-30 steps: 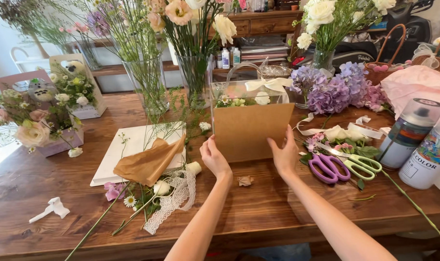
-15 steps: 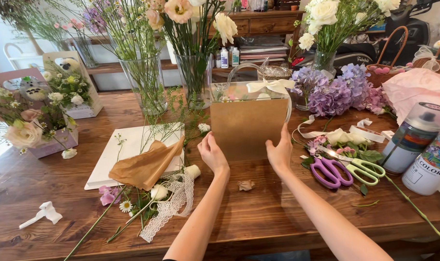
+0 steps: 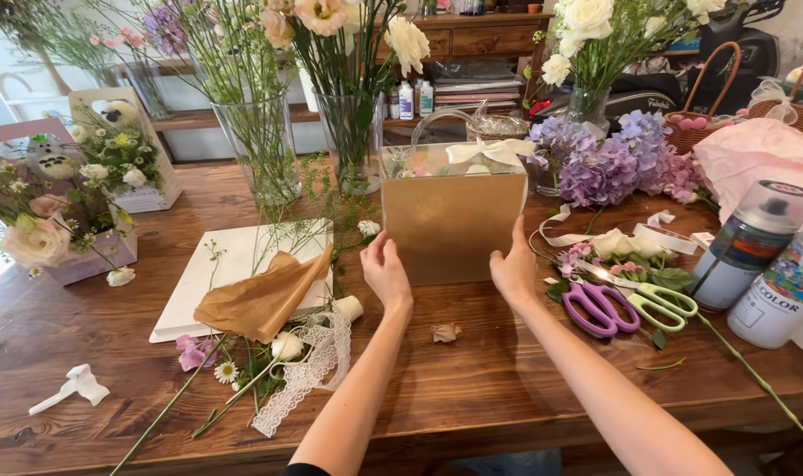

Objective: The person prepares a small cardboard box and places it inside a clear acrylic flower arrangement box, then sprays the flowers with water from a spray bottle.

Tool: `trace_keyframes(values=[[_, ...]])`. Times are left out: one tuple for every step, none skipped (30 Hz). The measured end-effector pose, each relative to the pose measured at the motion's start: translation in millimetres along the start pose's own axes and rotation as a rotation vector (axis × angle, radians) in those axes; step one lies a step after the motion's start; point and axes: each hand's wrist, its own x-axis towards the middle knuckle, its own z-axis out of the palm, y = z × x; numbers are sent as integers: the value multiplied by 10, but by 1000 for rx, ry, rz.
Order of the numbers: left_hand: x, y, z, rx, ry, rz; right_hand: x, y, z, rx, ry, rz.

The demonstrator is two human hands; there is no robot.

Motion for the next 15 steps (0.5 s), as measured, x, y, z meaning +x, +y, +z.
trace_keyframes(values=[[7,5,-11,-1,-2,-2,16,17,-10,-3,1,1],[14,10,-21,8,-7,5,31,34,-20,-27,-19,15],[30,20,-40,19,-12,14,45,43,-20,-49,-40,29],[47,-1,-44,20,-14,14,46,39,-33,-49,-39,30],[68,-20,-52,15,-27,-1,50,29,-40,-49,-51,37],[90,-37,-61,10,-40,-16,51,18,-48,-49,-63,44],[97,-53,-61,10,-39,-14,14,-25,-74,-47,-64,43],[104,-67,-62,13,-44,-18,-23,-69,-100,-45,-69,52],[114,-77,-56,16,-49,-20,-55,-115,-131,-42,-74,60],[117,-74,-62,15,-49,-18,-84,-166,-169,-40,-73,58],[113,-76,-65,17,-53,-15,-116,-209,-210,-28,-88,60],[109,-78,-69,19,-57,-13,-150,-252,-252,-16,-103,61],[105,-71,-77,17,-58,-11,-146,-246,-264,-16,-100,60],[101,-63,-85,12,-65,-10,-142,-240,-278,-7,-114,53],[103,-49,-93,8,-70,-7,-135,-240,-290,2,-127,45]])
